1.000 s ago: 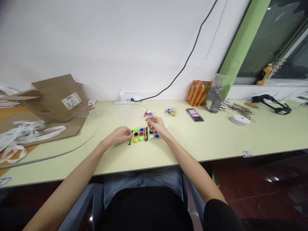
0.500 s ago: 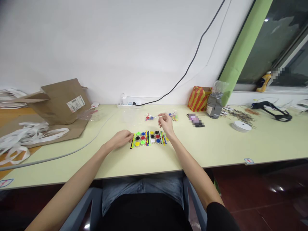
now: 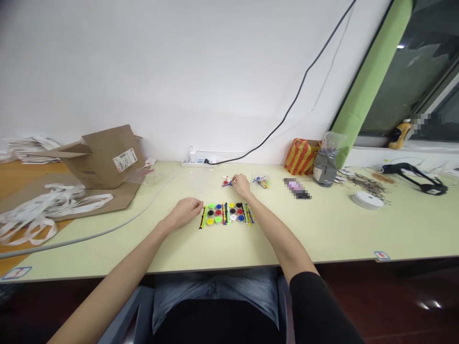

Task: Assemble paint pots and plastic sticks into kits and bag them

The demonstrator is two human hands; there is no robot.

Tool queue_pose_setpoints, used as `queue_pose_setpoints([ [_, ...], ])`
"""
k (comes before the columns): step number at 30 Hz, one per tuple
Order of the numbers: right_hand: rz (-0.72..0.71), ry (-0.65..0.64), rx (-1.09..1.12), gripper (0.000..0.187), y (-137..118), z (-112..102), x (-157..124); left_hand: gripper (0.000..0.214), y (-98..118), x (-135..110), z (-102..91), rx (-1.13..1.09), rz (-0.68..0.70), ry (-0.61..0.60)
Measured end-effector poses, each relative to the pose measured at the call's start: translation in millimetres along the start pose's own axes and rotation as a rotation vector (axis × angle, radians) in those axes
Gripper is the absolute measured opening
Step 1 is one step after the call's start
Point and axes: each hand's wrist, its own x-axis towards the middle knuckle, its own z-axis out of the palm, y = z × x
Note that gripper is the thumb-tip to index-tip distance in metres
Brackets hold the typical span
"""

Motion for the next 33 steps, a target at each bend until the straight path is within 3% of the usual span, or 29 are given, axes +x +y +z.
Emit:
queue_pose_setpoints([
  [6,-0.018,0.001,0.067,0.007,8.6,-1.8,3.1,0.047,-1.7,0.6,5.0,0.017,0.007,0.021],
  [13,0.002,0.121,0.205,0.016,8.7,-22.6,-3.4,0.047,-0.1,2.2,1.2,0.034,-0.010,0.066],
  [18,0.072,0.173,0.306,0.014,6.5,-29.6,-9.5,0.047,-1.0,3.6,2.0,0.025,-0.011,0.073],
  [26,0.246,0.134,0.568,0.021,-8.1,-33.8,-15.5,0.044,-0.6,3.0,1.3,0.022,0.015,0.054],
  [30,0.187,0.098,0.646,0.022,-30.0,-39.8,-29.4,0.037,2.7,1.1,-1.3,-0.137,0.052,0.101],
  [33,-0.013,0.057,0.627,0.018,-57.5,-43.3,-51.4,0.036,7.1,1.1,-2.2,-0.367,0.116,0.147],
])
